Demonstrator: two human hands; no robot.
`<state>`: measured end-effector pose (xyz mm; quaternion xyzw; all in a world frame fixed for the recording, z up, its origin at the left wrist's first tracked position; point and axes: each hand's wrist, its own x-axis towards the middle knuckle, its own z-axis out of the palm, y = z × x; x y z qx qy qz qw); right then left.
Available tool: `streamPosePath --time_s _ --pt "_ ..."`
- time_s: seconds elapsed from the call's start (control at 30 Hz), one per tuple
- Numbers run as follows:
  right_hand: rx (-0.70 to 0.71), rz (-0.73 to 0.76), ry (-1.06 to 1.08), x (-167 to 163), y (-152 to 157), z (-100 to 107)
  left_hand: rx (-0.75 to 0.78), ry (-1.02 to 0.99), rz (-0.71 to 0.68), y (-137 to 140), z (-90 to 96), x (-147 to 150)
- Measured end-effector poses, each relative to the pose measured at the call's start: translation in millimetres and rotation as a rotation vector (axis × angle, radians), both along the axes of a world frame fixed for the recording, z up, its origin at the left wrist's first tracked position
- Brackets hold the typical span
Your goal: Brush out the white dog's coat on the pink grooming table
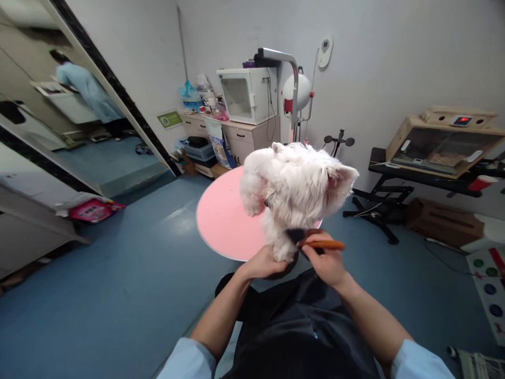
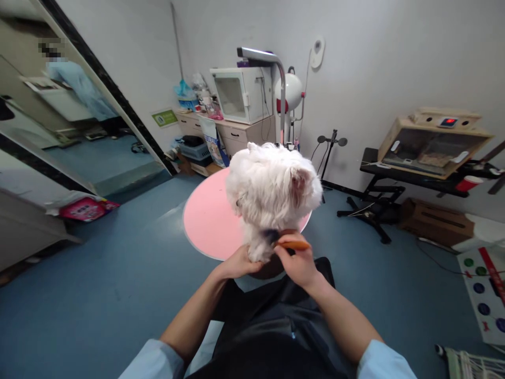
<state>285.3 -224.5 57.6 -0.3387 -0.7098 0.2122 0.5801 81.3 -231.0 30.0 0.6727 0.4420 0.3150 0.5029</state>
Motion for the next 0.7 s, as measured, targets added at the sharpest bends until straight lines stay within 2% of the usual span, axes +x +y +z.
streamPosePath --time_s 0.03,0.07,0.17,0.27,0.33,0.4,0.5,0.6,0.63,0.7 --pt "0.037 -0.049 0.04 -0.4 -0.9 0.6 0.019 -0.012 0.003 0.1 -0.6 0.2" --pt "0.043 -0.03 0.041 -0.6 -1.4 0.9 0.026 -0.019 0.001 0.4 -1.1 0.2" --pt "-0.038 0.161 -0.066 -0.5 0.2 -1.4 -0.006 -0.021 -0.031 3.3 -1.2 -1.2" --pt "-0.011 -0.037 0.062 0.4 5.5 -6.4 0.082 -0.063 -0.083 10.4 0.2 -3.5" --pt "-0.071 -0.018 0.107 0.7 8.9 -8.3 0.177 -0.103 -0.085 15.8 -1.5 -4.1" --pt "-0.152 0.028 0.081 0.1 11.2 -8.0 0.193 -0.117 -0.009 19.9 -7.2 -3.5" --pt "-0.113 -0.118 0.124 -1.7 12.7 -5.0 0.097 -0.132 0.132 22.2 -20.4 -0.9" --pt "-0.174 0.059 0.051 -2.8 13.3 -3.2 0.031 -0.133 0.241 21.1 -29.9 2.2" --pt "-0.178 0.07 0.028 -2.9 13.4 -3.4 0.016 -0.122 0.279 20.4 -31.0 3.1" --pt "-0.107 -0.074 0.059 -2.8 12.9 -4.7 -0.014 -0.11 0.342 18.9 -30.5 4.7"
